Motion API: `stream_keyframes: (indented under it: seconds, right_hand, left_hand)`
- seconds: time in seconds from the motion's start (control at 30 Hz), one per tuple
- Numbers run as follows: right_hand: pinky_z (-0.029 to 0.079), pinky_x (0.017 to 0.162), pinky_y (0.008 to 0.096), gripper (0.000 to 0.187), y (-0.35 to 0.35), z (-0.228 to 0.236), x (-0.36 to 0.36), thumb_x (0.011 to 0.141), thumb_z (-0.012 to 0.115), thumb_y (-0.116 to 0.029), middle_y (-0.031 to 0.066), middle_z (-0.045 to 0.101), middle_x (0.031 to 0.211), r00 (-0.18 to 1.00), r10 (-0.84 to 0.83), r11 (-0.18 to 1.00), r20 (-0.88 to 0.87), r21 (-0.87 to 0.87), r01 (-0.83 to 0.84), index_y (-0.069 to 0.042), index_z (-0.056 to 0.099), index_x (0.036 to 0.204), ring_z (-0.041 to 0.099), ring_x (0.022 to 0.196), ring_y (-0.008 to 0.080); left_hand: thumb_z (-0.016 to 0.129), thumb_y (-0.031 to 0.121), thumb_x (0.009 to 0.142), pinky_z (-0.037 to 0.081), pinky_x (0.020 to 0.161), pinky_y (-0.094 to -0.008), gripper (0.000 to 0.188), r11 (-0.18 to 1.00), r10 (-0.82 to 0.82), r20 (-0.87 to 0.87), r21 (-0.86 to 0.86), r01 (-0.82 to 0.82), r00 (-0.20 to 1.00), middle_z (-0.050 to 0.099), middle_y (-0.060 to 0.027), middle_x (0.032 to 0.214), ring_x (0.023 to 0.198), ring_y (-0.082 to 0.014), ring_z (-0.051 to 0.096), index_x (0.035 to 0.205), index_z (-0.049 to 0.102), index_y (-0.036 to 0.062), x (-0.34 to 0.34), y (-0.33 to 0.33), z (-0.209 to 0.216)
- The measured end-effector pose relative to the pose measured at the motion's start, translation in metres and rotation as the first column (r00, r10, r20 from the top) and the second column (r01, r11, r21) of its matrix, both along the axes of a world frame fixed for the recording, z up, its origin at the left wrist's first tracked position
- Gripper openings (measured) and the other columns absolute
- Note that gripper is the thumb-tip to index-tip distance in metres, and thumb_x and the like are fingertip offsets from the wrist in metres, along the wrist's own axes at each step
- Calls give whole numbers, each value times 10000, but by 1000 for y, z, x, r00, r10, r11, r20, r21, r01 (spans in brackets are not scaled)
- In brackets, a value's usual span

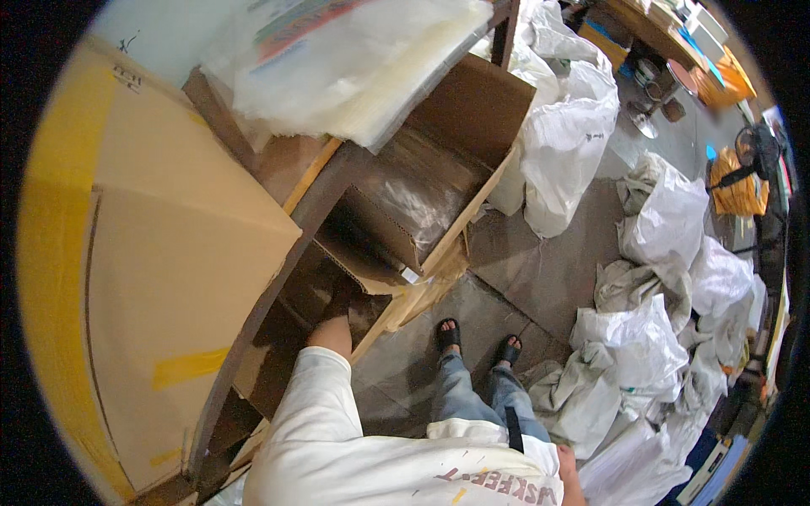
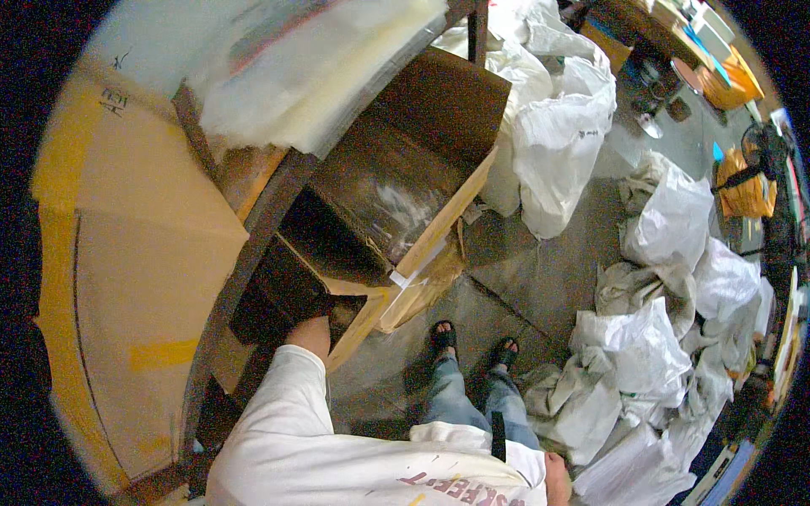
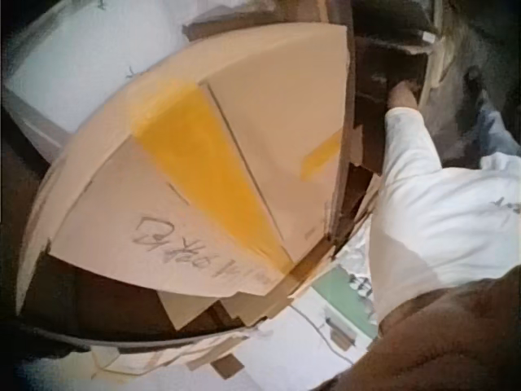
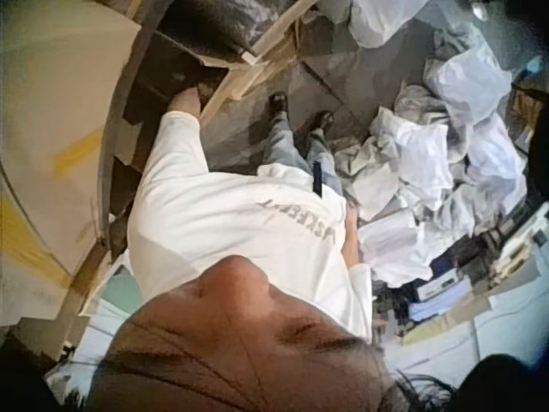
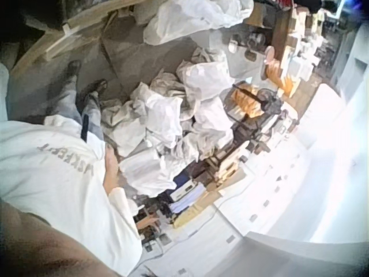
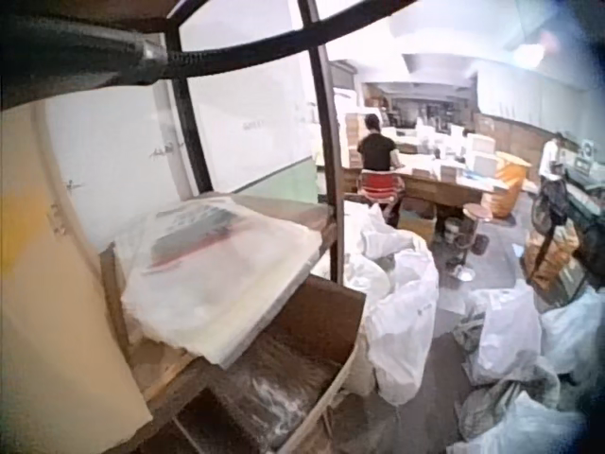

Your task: The person repeatedly picks up a book, places it into a clear plastic sleeve, and stacks the packaged book on a growing pile. The person also briefly walks to a nearby shelf to retrieve more plastic sleeves before returning to the table to continue packaging.

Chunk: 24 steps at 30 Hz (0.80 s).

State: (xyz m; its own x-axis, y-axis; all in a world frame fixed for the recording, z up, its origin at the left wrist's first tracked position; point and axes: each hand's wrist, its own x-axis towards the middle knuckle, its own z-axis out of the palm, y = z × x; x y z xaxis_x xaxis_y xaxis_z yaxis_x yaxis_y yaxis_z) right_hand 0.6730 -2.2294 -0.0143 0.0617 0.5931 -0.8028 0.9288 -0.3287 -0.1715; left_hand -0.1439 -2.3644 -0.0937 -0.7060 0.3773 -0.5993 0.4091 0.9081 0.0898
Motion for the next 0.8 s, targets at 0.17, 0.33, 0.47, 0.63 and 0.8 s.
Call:
stream_keyframes:
  seconds: [0.17,0.33,0.47,0.63,0.8]
  right_hand:
    - [511,747,346,352,0,23,-47,874,598,-281,170,715,874,999,15,999,-36,51,-13,39,698,981,671,820,235]
    - [513,734,334,326,0,40,-75,881,609,-247,161,714,881,994,-42,999,-102,23,45,49,697,987,653,793,208]
    - [512,721,329,328,0,12,-45,881,617,-249,148,708,864,982,-34,999,-186,23,39,54,697,980,632,771,179]
    - [508,714,326,325,12,44,-94,864,623,-251,148,704,822,996,0,998,-89,61,5,51,701,955,629,773,172]
    - [508,725,331,322,12,59,-105,867,610,-254,153,715,840,994,79,993,-82,91,-71,36,708,967,645,782,188]
  left_hand:
    - [500,257,944,510,811,-455,322,1000,-27,8,4,27,1000,634,-192,1075,973,-357,619,1167,592,44,5,-7,-6]
    - [497,259,945,508,821,-456,330,999,-38,10,13,38,999,630,-197,1090,987,-362,615,1177,589,43,6,-7,-5]
    - [495,260,946,506,828,-456,336,999,-35,28,17,34,999,626,-200,1103,999,-365,612,1184,586,42,13,-9,-5]
    - [492,262,947,504,838,-457,344,999,-40,21,17,40,999,622,-204,1118,1014,-369,607,1194,583,40,13,-11,-12]
    - [489,264,948,501,847,-458,352,999,-42,16,7,42,999,617,-209,1134,1028,-373,603,1203,580,39,8,-17,-11]
